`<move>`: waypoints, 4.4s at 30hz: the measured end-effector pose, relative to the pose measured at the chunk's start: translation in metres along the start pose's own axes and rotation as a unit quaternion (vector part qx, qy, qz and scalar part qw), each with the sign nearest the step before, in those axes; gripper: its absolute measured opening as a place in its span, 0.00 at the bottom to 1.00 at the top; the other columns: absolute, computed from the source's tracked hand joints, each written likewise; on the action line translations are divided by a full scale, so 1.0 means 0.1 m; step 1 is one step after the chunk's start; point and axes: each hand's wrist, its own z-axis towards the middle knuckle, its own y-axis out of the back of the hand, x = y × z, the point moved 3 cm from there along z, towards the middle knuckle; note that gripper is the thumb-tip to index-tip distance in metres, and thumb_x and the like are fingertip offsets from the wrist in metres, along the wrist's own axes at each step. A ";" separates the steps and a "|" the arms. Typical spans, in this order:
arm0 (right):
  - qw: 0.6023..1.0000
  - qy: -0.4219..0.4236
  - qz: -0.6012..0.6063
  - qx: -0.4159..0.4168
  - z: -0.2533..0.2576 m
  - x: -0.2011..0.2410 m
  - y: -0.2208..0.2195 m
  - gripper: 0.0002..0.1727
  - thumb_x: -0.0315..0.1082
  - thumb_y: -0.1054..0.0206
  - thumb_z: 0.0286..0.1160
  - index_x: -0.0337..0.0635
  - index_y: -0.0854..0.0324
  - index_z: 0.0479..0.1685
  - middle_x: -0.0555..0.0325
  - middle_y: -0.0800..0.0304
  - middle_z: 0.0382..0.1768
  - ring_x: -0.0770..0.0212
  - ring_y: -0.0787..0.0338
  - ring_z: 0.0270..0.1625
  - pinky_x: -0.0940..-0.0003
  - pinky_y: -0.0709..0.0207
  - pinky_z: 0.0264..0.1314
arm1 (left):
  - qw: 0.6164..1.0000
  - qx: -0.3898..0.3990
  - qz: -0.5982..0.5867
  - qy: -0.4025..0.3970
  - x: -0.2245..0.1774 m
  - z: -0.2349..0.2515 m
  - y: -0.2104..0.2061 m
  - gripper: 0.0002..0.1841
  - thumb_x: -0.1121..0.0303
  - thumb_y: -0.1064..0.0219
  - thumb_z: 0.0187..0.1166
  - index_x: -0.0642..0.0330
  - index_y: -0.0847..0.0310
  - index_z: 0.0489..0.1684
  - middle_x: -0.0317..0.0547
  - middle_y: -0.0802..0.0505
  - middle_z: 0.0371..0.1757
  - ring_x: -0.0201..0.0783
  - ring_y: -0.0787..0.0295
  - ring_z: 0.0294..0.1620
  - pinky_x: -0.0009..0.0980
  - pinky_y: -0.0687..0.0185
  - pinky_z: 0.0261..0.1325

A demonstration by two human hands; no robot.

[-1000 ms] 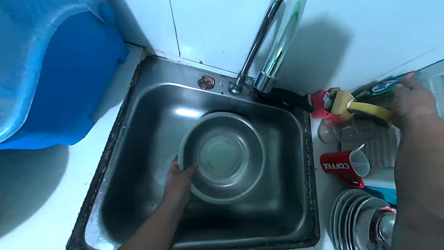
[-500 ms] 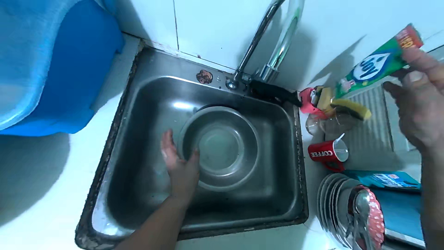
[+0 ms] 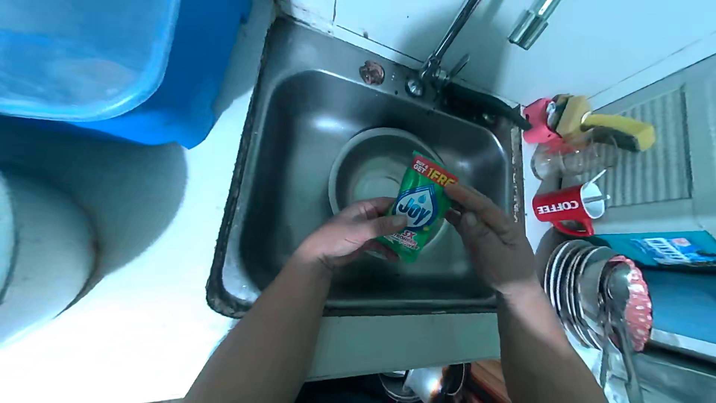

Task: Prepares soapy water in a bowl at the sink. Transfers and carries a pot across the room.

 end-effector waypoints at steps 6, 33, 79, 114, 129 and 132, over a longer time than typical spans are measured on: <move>0.980 0.001 0.176 -0.090 0.11 -0.28 -0.21 0.34 0.34 0.35 0.84 0.51 0.39 0.89 0.59 0.27 0.82 0.57 0.16 0.72 0.56 0.17 0.72 | 0.985 -0.087 0.083 -0.120 -0.01 0.01 -0.02 0.12 0.77 0.36 0.82 0.60 0.15 0.59 0.45 0.05 0.48 0.34 0.06 0.45 0.31 0.07 0.48; 0.866 -0.199 0.439 -0.133 0.35 -1.00 -0.91 0.12 0.32 0.33 0.83 0.38 0.16 0.58 0.56 0.07 0.45 0.66 0.07 0.44 0.65 0.11 0.54 | 0.864 -0.342 0.360 -0.085 0.03 0.05 0.09 0.05 0.64 0.30 0.80 0.54 0.11 0.42 0.34 0.07 0.34 0.29 0.10 0.34 0.31 0.12 0.41; 0.859 -0.108 -0.188 -0.464 0.75 0.00 2.44 0.19 0.41 0.38 0.85 0.34 0.22 0.62 0.52 0.11 0.46 0.61 0.07 0.38 0.59 0.08 0.47 | 0.890 -0.306 0.257 -0.218 0.01 0.17 0.23 0.21 0.65 0.36 0.82 0.67 0.23 0.70 0.41 0.10 0.55 0.34 0.12 0.55 0.30 0.13 0.60; 0.610 -0.532 -0.533 -0.246 1.98 -1.09 3.41 0.23 0.25 0.41 0.78 0.16 0.27 0.68 0.26 0.26 0.76 0.35 0.26 0.82 0.40 0.30 0.80 | 0.903 -0.275 0.296 -0.149 0.13 0.29 0.18 0.28 0.49 0.35 0.83 0.59 0.23 0.75 0.40 0.10 0.57 0.37 0.11 0.56 0.33 0.12 0.62; 0.617 -0.502 -0.602 -0.065 1.42 -0.67 3.67 0.36 0.55 0.31 0.81 0.18 0.17 0.53 0.16 0.18 0.60 0.20 0.21 0.70 0.19 0.34 0.69 | 0.904 -0.275 0.298 -0.137 0.14 0.31 0.14 0.26 0.53 0.37 0.84 0.61 0.22 0.74 0.41 0.10 0.54 0.36 0.11 0.53 0.30 0.12 0.59; 0.643 -0.440 -0.619 -0.096 1.33 -0.49 3.49 0.24 0.43 0.34 0.84 0.23 0.16 0.52 0.15 0.17 0.56 0.15 0.20 0.65 0.12 0.33 0.59 | 0.901 -0.276 0.307 -0.133 0.13 0.32 0.14 0.24 0.56 0.37 0.85 0.61 0.22 0.73 0.41 0.10 0.53 0.34 0.11 0.52 0.30 0.12 0.58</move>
